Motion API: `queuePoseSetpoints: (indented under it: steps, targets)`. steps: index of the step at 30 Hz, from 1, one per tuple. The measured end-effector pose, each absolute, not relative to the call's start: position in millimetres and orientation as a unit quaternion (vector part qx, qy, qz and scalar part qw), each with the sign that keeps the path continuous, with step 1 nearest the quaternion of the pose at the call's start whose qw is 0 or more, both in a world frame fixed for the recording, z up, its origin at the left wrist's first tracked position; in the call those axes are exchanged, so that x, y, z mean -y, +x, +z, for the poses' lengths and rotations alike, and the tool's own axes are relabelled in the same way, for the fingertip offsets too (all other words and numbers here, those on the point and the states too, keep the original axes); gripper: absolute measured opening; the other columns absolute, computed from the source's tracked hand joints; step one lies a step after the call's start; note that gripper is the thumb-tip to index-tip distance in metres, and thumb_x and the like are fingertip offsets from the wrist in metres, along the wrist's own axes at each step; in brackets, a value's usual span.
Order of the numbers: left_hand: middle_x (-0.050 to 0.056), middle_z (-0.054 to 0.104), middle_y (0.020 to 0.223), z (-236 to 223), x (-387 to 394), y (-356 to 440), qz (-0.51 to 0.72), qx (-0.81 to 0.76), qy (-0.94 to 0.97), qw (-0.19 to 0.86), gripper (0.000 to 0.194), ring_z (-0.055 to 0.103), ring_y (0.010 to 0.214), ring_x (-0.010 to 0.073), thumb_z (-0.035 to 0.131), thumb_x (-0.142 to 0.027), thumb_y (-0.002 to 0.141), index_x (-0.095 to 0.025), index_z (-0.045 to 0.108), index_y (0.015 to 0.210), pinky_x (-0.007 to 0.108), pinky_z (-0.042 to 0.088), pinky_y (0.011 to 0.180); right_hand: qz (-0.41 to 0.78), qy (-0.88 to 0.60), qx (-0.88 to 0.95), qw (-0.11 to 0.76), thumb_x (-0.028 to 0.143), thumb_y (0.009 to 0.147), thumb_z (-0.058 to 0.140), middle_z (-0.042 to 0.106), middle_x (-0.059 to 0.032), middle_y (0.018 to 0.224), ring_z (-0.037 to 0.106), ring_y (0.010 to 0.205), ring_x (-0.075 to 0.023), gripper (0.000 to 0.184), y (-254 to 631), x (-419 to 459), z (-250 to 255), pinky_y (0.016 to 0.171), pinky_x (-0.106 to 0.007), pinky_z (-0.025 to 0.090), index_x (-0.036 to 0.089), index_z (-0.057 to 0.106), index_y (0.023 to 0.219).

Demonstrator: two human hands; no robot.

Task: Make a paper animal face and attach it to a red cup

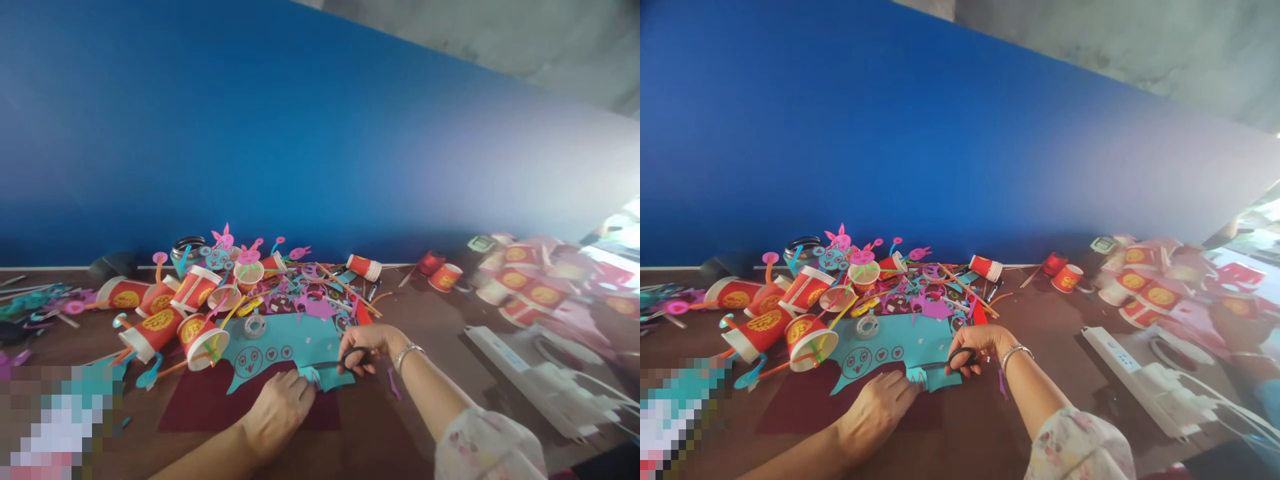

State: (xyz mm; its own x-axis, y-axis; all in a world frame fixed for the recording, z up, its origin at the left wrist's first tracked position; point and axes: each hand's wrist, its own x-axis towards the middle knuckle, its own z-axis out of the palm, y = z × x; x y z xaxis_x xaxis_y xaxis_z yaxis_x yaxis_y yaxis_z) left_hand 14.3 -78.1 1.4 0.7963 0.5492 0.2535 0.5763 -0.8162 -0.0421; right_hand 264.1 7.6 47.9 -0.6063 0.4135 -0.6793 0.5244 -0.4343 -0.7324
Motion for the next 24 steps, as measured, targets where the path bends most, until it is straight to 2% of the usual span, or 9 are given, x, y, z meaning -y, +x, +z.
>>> queuePoseSetpoints:
  steps: [3,8,13,16,24]
  targets:
    - [0.001,0.062,0.080,3,79,14,-0.115,0.297,-0.946,0.052,0.007,0.055,0.072,0.0175,0.051,-0.014,0.086,-0.017,0.052,0.091,0.029,0.039,0.057,-0.729,0.427,-0.527,0.095,0.025,0.067,0.072,0.069,-0.0071,0.057,0.059,0.039,-0.0084,0.031,263,-16,54,0.029,-0.008,0.022,0.006,0.070,0.090]
    - [0.001,0.062,0.079,2,79,16,-0.097,0.308,-0.946,0.031,0.003,0.055,0.071,0.0174,0.052,-0.014,0.085,-0.017,0.052,0.084,0.029,0.038,0.057,-0.726,0.417,-0.534,0.116,0.032,0.064,0.075,0.069,-0.0029,0.058,0.058,0.039,-0.0079,0.039,260,-23,53,0.029,-0.010,0.032,0.008,0.069,0.093]
    - [0.001,0.062,0.080,4,77,15,-0.093,0.316,-0.944,0.029,0.004,0.055,0.075,0.0187,0.053,-0.014,0.084,-0.018,0.053,0.086,0.029,0.040,0.059,-0.720,0.409,-0.554,0.085,0.028,0.066,0.072,0.063,0.0031,0.051,0.051,0.034,-0.0034,0.033,264,-22,40,0.030,-0.009,0.030,0.009,0.070,0.092]
    - [0.001,0.062,0.080,8,76,14,-0.090,0.328,-0.940,0.019,0.005,0.055,0.075,0.0189,0.053,-0.013,0.084,-0.018,0.053,0.085,0.029,0.041,0.061,-0.711,0.416,-0.562,0.073,0.026,0.066,0.071,0.061,0.0040,0.050,0.049,0.033,-0.0027,0.031,268,-20,36,0.029,-0.008,0.028,0.009,0.070,0.092]
    - [0.002,0.062,0.081,14,78,16,-0.098,0.311,-0.946,-0.009,0.005,0.055,0.075,0.0183,0.051,-0.014,0.085,-0.017,0.055,0.083,0.028,0.043,0.062,-0.720,0.419,-0.548,0.076,0.025,0.063,0.072,0.061,0.0042,0.049,0.049,0.034,-0.0033,0.030,257,-20,41,0.032,-0.010,0.034,0.010,0.069,0.089]
